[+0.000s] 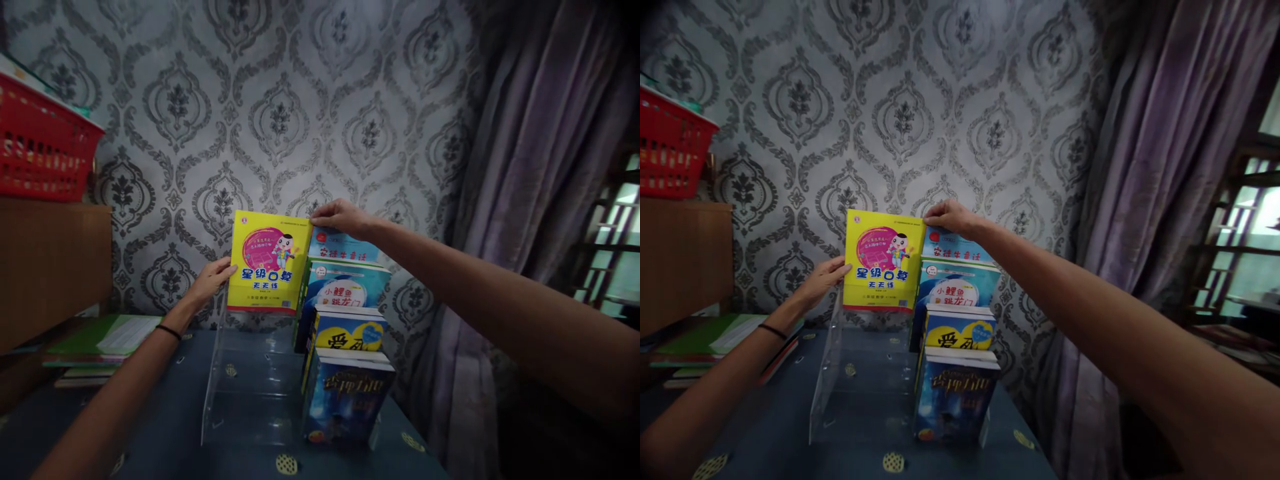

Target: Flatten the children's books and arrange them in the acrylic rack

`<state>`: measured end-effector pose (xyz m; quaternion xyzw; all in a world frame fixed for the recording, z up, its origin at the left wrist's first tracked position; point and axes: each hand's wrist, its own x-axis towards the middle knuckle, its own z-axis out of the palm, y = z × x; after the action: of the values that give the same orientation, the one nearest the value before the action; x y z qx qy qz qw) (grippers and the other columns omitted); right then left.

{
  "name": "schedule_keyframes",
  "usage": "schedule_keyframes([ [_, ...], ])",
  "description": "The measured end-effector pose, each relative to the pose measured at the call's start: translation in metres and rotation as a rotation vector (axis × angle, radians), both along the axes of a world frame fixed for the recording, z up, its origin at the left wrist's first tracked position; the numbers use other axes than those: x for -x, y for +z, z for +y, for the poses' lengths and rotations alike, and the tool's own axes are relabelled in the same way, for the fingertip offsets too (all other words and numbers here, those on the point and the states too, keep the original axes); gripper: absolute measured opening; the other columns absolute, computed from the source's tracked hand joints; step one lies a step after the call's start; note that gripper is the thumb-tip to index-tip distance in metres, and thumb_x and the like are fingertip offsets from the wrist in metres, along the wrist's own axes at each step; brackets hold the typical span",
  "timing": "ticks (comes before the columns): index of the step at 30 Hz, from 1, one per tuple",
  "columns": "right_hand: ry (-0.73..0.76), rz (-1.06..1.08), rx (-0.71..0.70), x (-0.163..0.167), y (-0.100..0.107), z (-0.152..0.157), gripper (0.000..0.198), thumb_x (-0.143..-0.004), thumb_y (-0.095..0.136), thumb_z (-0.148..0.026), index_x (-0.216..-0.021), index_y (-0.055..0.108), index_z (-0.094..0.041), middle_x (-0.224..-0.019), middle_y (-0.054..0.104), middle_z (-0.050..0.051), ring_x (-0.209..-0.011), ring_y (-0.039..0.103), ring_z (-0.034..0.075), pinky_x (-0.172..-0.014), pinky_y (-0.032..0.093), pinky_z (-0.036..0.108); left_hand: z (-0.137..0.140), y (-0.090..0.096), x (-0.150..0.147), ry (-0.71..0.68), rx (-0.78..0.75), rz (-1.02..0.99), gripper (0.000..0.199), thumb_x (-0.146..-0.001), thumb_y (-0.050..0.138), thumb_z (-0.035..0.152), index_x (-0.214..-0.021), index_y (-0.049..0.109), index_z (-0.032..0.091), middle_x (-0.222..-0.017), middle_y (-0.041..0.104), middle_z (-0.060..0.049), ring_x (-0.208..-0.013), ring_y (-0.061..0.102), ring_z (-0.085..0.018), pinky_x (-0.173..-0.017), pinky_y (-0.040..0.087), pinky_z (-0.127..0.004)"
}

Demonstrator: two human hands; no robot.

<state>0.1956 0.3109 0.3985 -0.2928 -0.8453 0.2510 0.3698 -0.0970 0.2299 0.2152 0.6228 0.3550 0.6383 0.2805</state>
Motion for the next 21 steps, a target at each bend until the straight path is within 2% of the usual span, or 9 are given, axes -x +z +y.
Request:
schedule_keyframes([
  [4, 0.039, -0.009, 0.036, -0.007, -0.001, -0.005, 0.018, -0.069, 0.089, -0.028, -0.072, 0.076, -0.017, -0.06, 0.069, 0.0, -0.05, 0.058, 0.01, -0.046, 0.047, 0.02, -0.001, 0.001, 0.001, 0.0, 0.0, 0.003, 0.059, -0.065, 0.083, 0.064, -0.101, 0.075, 0.019, -0.1, 0.079, -0.008, -0.099, 0.071, -0.032, -0.078, 0.058, -0.036],
  [9, 0.034, -0.02, 0.014, -0.008, -0.003, -0.01, 0.012, -0.073, 0.086, -0.025, -0.071, 0.076, -0.018, -0.062, 0.07, 0.0, -0.053, 0.059, 0.01, -0.048, 0.048, 0.02, 0.0, 0.001, 0.002, 0.009, 0.01, 0.013, 0.063, -0.064, 0.083, 0.065, -0.106, 0.075, 0.019, -0.104, 0.079, -0.007, -0.097, 0.072, -0.031, -0.078, 0.059, -0.035],
  [17, 0.106, 0.063, 0.004, -0.005, -0.007, -0.002, 0.023, -0.06, 0.094, -0.021, -0.072, 0.075, -0.019, -0.068, 0.072, -0.001, -0.057, 0.061, 0.01, -0.052, 0.051, 0.02, 0.005, 0.001, 0.006, -0.058, 0.049, -0.007, 0.069, -0.061, 0.088, 0.055, -0.116, 0.071, 0.018, -0.11, 0.078, -0.012, -0.102, 0.072, -0.033, -0.082, 0.059, -0.037],
  [21, 0.108, 0.046, -0.011, -0.004, -0.008, -0.002, 0.022, -0.063, 0.094, -0.024, -0.069, 0.072, -0.021, -0.062, 0.069, -0.001, -0.053, 0.059, 0.01, -0.05, 0.051, 0.023, 0.01, 0.0, 0.005, -0.07, 0.021, -0.002, 0.069, -0.062, 0.086, 0.056, -0.117, 0.07, 0.016, -0.109, 0.078, -0.013, -0.104, 0.072, -0.033, -0.089, 0.058, -0.04],
])
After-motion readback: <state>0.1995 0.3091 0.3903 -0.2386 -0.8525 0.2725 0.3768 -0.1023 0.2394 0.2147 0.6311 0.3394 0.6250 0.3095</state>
